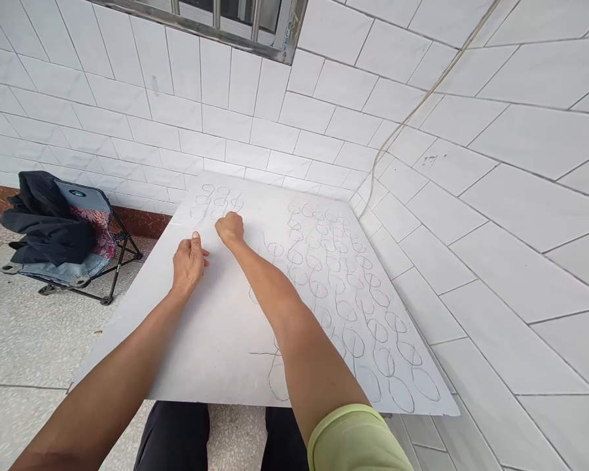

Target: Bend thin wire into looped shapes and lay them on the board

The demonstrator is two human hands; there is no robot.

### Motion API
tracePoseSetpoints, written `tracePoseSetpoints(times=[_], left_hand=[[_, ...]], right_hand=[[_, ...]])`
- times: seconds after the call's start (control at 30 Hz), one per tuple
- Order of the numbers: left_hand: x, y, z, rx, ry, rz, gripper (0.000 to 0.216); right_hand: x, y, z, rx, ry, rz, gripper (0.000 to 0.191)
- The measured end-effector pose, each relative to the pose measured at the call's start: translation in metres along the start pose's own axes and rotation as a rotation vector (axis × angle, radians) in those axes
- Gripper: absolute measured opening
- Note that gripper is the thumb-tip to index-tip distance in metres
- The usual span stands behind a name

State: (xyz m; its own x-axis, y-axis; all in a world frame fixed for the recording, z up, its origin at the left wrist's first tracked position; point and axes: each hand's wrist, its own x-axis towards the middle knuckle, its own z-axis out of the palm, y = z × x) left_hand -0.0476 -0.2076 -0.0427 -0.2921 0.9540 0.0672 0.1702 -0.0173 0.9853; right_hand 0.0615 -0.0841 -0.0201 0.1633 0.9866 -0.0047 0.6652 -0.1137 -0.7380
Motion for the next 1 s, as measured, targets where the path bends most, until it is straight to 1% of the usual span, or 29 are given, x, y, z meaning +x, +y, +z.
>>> tracePoseSetpoints(times=[0.17,0.4,0.53,0.63,0.73,0.8,0.9,1.0], left_hand=[[0.000,-0.002,0.001,0.011,-0.020,0.003,0.051],[0.000,0.001,0.000,0.036,-0.012,-0.011,0.054],[0.001,0.001,0.000,0.055,-0.012,-0.021,0.054],[0.001,0.001,0.000,0.055,-0.020,-0.031,0.052],[0.001,0.003,-0.001,0.084,-0.021,-0.036,0.051],[0.000,0.005,-0.001,0.100,-0.020,-0.042,0.052],[-0.001,0.007,-0.002,0.112,-0.024,-0.055,0.053],[-0.002,0.007,-0.001,0.131,-0.033,-0.041,0.055]], right_hand=[[0.008,-0.005,0.012,0.041,-0.015,0.063,0.011],[0.011,-0.007,0.015,0.118,-0.056,0.145,0.007],[0.007,-0.008,0.014,0.134,-0.074,0.157,0.017],[0.001,-0.005,0.008,0.118,-0.100,0.141,0.028],[-0.009,0.006,-0.010,0.071,-0.109,0.105,0.031],[-0.014,0.017,-0.029,0.026,-0.095,0.073,0.028],[-0.016,0.039,-0.070,-0.043,-0.061,0.038,0.022],[-0.010,0.061,-0.115,-0.108,-0.009,0.042,0.017]])
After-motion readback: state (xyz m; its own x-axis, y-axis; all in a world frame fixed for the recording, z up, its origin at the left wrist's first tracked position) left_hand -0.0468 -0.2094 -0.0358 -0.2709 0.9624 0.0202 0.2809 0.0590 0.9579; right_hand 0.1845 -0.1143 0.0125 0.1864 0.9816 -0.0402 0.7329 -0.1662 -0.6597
